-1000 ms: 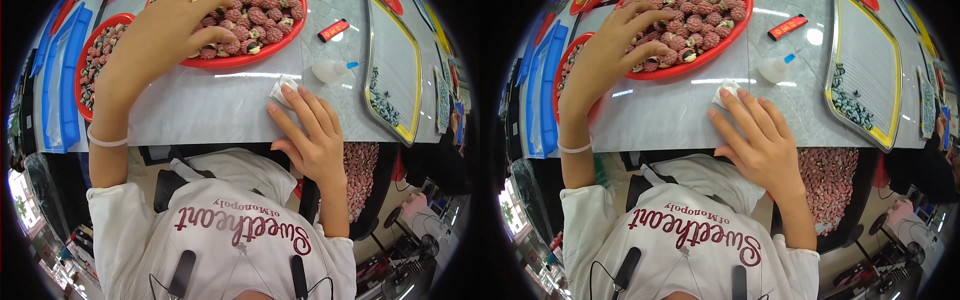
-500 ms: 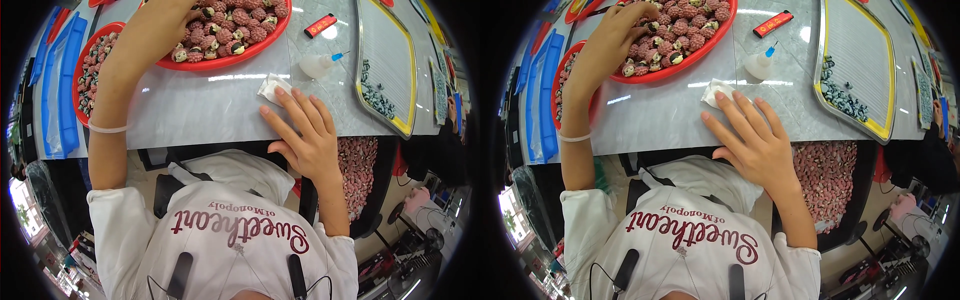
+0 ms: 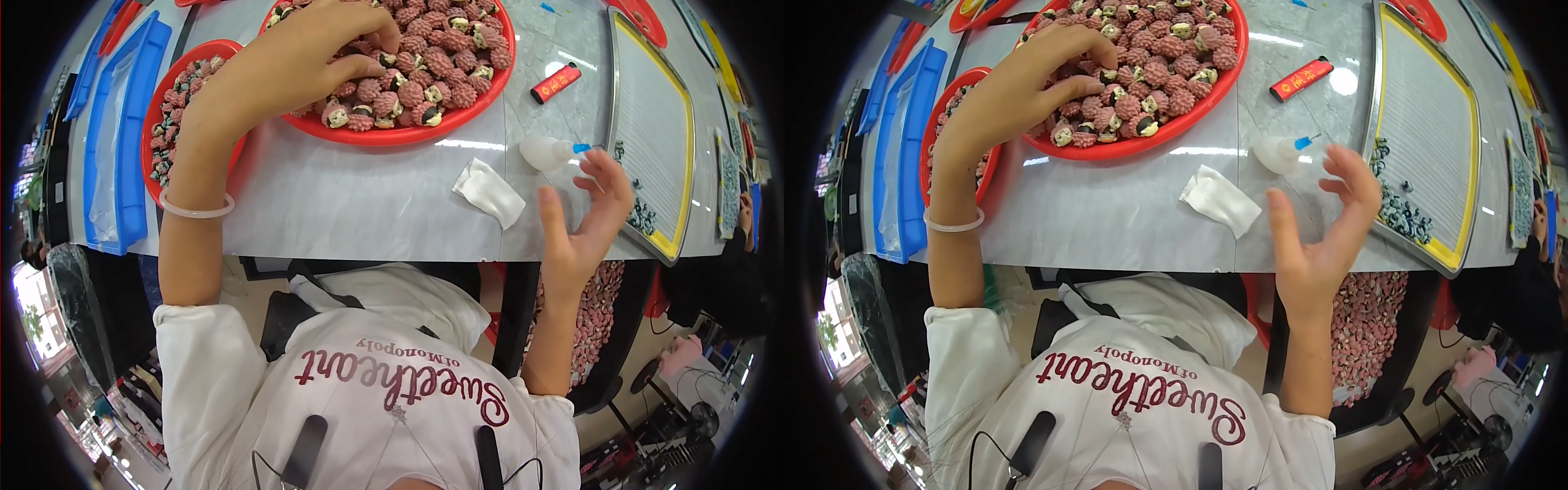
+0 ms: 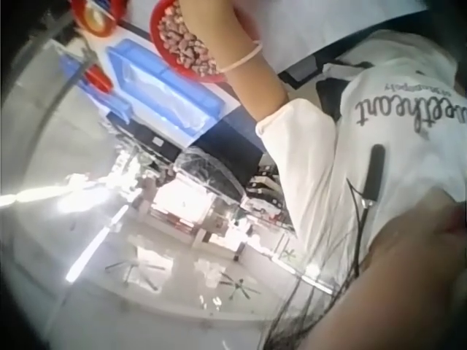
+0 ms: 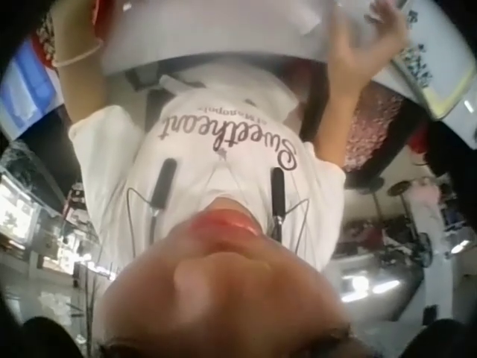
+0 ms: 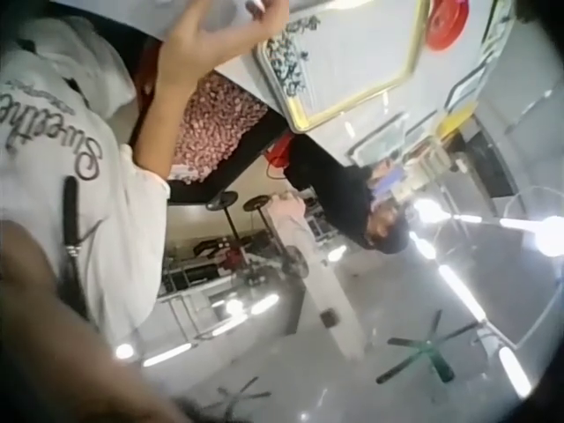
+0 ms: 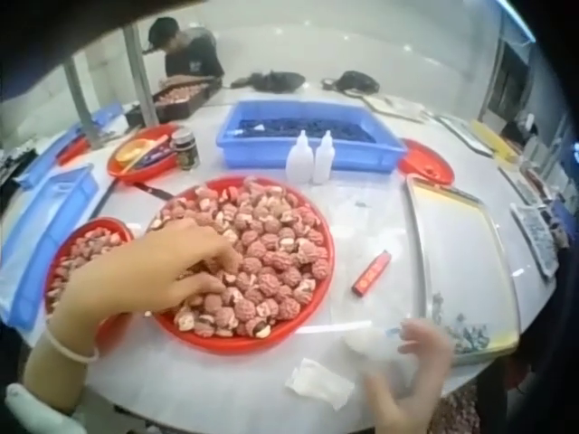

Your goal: The person assembles small figurines by applying glue from a squeeze bottle onto a figurine piece, attaching a second piece by hand, and placing the assembled figurine into a tray.

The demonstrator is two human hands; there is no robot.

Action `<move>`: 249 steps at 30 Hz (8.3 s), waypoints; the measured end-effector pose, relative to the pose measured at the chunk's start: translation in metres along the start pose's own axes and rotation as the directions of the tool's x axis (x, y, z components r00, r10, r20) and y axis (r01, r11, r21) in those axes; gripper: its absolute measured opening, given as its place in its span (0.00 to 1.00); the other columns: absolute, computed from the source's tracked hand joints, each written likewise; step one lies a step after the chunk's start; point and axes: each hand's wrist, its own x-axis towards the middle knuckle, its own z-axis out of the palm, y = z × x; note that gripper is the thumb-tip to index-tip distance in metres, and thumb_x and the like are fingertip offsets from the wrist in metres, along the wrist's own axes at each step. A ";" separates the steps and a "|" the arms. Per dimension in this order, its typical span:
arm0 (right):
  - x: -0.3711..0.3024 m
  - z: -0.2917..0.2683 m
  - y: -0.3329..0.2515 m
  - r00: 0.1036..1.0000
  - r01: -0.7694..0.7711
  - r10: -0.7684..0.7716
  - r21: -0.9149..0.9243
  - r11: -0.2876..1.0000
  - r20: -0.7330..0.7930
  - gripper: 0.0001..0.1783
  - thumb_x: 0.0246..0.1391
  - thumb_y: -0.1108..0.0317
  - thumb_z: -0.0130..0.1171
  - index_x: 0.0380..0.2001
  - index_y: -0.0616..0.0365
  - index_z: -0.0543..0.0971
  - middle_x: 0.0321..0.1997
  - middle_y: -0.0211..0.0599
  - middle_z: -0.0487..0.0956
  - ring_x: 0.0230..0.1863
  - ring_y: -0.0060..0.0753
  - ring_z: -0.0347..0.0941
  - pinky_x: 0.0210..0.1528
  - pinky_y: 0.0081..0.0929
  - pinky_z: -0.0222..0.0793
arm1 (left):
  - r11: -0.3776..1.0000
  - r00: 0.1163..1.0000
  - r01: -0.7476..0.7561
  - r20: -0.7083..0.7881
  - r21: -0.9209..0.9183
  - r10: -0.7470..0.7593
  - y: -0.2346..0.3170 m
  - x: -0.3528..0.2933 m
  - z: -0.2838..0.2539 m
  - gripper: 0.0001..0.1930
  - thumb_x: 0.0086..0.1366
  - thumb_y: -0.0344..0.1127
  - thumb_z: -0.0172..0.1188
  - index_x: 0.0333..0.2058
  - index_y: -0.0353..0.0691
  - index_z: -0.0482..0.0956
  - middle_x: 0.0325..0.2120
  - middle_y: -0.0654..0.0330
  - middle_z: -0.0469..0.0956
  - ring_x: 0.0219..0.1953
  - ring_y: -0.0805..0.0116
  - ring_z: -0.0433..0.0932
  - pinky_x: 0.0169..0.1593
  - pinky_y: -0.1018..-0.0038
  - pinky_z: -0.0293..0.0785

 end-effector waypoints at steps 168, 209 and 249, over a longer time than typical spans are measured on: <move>0.016 -0.023 -0.002 0.947 -0.256 0.177 0.296 0.920 0.266 0.25 0.47 0.61 0.52 0.44 0.70 0.65 0.37 0.39 0.70 0.32 0.25 0.66 0.39 0.22 0.60 | 0.859 0.756 0.058 -0.539 -0.509 -0.371 0.010 -0.065 -0.016 0.11 0.55 0.36 0.52 0.34 0.35 0.69 0.32 0.59 0.69 0.30 0.74 0.68 0.33 0.83 0.64; 0.006 -0.027 -0.072 0.835 0.410 -0.402 0.061 0.910 0.375 0.21 0.36 0.62 0.59 0.28 0.72 0.70 0.21 0.47 0.71 0.22 0.29 0.62 0.23 0.17 0.57 | -0.194 0.920 -0.070 0.011 -0.979 -0.391 0.085 -0.074 0.103 0.16 0.52 0.40 0.56 0.34 0.35 0.68 0.33 0.54 0.68 0.32 0.73 0.70 0.31 0.84 0.68; 0.035 -0.119 0.044 0.927 -0.071 0.246 -0.513 0.855 0.282 0.07 0.40 0.80 0.51 0.27 0.65 0.74 0.27 0.32 0.72 0.28 0.20 0.67 0.31 0.16 0.61 | -0.216 0.903 -0.071 0.029 -0.974 -0.428 0.083 -0.065 0.098 0.15 0.55 0.38 0.52 0.36 0.34 0.65 0.34 0.55 0.65 0.33 0.72 0.70 0.30 0.85 0.69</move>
